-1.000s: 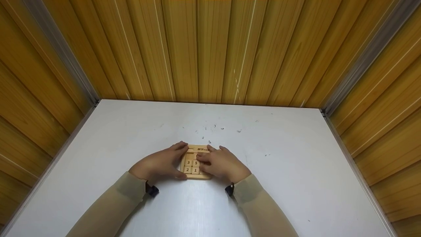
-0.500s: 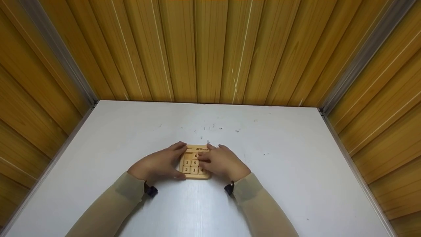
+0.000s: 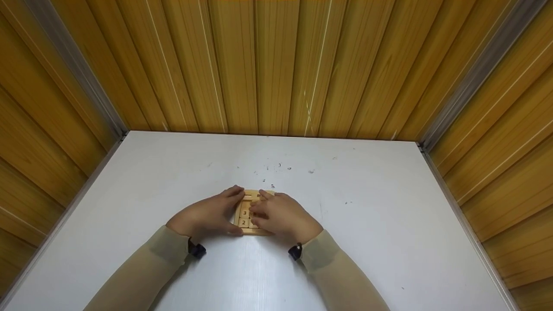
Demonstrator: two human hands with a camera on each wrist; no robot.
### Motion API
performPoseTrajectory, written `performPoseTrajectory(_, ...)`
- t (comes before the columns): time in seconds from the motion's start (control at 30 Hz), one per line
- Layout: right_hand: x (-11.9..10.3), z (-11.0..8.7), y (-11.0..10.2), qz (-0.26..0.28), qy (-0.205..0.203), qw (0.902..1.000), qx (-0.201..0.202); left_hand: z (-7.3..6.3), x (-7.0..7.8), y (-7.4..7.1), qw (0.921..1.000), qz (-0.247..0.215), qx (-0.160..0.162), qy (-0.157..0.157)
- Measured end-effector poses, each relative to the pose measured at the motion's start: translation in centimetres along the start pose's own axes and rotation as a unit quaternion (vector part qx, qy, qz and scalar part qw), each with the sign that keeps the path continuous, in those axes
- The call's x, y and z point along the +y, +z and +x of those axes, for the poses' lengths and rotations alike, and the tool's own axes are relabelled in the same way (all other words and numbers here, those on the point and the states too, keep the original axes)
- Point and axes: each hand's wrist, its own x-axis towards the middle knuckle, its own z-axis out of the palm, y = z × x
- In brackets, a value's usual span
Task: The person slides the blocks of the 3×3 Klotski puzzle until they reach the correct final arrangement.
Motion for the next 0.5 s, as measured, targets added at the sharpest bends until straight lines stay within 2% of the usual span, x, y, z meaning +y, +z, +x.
performPoseTrajectory(0.1, -0.2, 0.1, 0.3, -0.002, -0.002, 1.0000, -0.001, 0.1, -0.1, 0.0, 1.0000, 0.003, -0.001, -0.001)
performPoseTrajectory(0.33, -0.3, 0.4, 1.1, -0.002, -0.045, 0.9990, -0.002, 0.2, -0.1, 0.0, 1.0000, 0.004, -0.001, -0.002)
performPoseTrajectory(0.5, -0.5, 0.4, 1.3, -0.004, -0.030, 0.9993, -0.022, 0.2, -0.1, -0.1, 1.0000, 0.003, -0.002, 0.003)
